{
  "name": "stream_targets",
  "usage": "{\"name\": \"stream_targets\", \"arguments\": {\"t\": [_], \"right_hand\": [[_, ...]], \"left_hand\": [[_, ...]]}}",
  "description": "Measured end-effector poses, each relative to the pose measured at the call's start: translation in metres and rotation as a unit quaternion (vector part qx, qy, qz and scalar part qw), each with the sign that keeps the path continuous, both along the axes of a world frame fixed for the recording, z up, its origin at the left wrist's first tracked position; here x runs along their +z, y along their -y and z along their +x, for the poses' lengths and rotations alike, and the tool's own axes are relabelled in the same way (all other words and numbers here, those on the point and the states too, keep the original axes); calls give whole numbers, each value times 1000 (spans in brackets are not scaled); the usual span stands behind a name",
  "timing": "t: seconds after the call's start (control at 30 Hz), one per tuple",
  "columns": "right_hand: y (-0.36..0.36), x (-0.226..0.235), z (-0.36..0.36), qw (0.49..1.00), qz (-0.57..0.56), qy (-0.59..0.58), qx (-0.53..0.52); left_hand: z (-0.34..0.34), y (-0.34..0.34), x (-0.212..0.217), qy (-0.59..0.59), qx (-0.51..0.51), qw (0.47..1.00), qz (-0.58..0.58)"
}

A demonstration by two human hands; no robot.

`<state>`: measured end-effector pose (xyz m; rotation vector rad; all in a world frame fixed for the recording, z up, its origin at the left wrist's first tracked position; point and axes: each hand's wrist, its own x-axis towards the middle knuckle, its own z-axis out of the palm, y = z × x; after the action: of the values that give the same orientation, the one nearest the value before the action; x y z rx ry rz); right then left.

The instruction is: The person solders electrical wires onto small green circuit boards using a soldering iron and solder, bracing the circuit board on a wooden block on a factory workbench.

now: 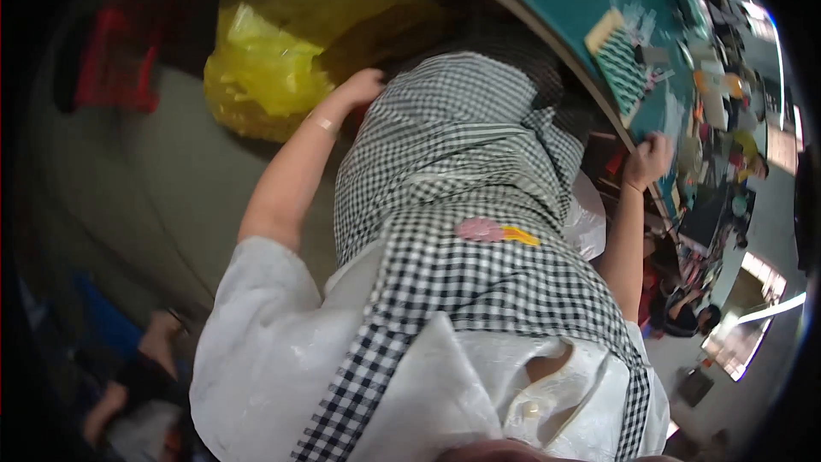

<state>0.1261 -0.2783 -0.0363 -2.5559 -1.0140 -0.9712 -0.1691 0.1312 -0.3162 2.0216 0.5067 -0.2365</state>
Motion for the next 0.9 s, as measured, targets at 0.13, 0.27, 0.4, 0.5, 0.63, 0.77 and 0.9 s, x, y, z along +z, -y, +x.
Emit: {"name": "stream_targets", "arguments": {"t": [0.13, 0.27, 0.4, 0.5, 0.63, 0.77, 0.9], "right_hand": [[14, -4, -21, 998, 51, -13, 44], [11, -3, -46, 992, 101, -38, 63], [9, 15, -67, 985, 147, -78, 53], [16, 20, -72, 981, 161, -100, 38], [29, 25, -80, 979, 160, -120, 39], [27, -3, -64, 979, 156, -125, 43], [34, -23, -68, 977, 179, -117, 22]], "left_hand": [[-39, 16, 34, 46, 52, 968, -242], [-83, 17, 80, -110, -128, 969, -178], [-111, 20, 109, -147, -25, 958, -244], [-72, 42, 190, -181, 55, 937, -293], [-47, 66, 240, -226, 139, 879, -397], [-48, 40, 111, -198, -132, 967, -88], [-10, 54, 153, -246, 11, 945, -214]]}}
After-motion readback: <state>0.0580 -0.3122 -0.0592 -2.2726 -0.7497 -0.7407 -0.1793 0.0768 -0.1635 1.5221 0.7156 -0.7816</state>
